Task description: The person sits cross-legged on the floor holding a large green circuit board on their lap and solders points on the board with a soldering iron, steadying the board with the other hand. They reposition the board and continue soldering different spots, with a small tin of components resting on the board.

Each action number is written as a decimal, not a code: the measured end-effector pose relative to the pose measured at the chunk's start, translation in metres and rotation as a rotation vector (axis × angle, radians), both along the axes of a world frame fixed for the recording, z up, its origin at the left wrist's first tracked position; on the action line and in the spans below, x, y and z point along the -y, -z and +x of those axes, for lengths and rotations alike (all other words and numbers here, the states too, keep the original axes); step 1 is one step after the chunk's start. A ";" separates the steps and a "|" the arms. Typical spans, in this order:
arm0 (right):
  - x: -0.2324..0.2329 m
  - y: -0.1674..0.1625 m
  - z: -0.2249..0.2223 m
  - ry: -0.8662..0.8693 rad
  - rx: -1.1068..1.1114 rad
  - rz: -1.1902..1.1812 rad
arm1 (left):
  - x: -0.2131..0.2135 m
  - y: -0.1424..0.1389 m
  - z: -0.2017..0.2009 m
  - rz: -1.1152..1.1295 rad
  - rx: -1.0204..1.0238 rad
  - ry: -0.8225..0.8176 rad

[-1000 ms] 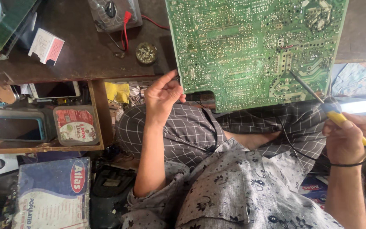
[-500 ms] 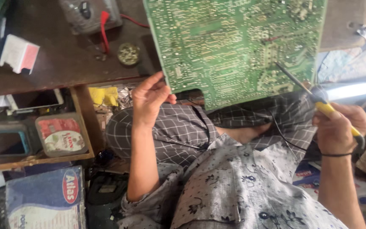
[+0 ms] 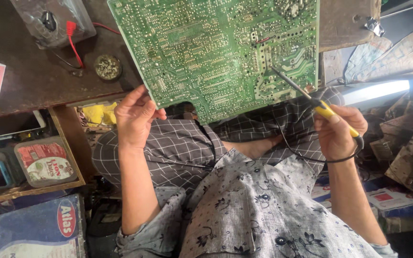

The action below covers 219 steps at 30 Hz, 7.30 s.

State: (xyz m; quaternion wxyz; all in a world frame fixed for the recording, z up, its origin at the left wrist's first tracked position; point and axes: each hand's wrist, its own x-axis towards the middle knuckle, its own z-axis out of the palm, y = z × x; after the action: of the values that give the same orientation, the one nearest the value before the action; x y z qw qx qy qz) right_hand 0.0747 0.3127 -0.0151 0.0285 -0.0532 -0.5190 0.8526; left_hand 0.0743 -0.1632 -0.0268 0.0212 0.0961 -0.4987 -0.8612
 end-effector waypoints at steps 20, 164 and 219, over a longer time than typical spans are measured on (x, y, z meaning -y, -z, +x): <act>-0.006 0.009 0.003 0.009 0.067 -0.050 | -0.006 0.002 -0.002 0.053 -0.022 0.003; -0.003 -0.001 0.013 0.070 -0.031 0.253 | -0.186 -0.021 -0.060 -1.642 -0.320 -0.085; 0.052 -0.116 0.020 -0.087 -0.466 1.277 | -0.212 -0.163 0.012 0.226 -0.299 0.462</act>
State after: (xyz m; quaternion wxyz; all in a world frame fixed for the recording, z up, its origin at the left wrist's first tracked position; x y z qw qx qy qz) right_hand 0.0945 0.2611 0.1013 0.1308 0.1801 -0.9026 0.3685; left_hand 0.0860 0.0488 0.1365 -0.1130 -0.1458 -0.3996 -0.8979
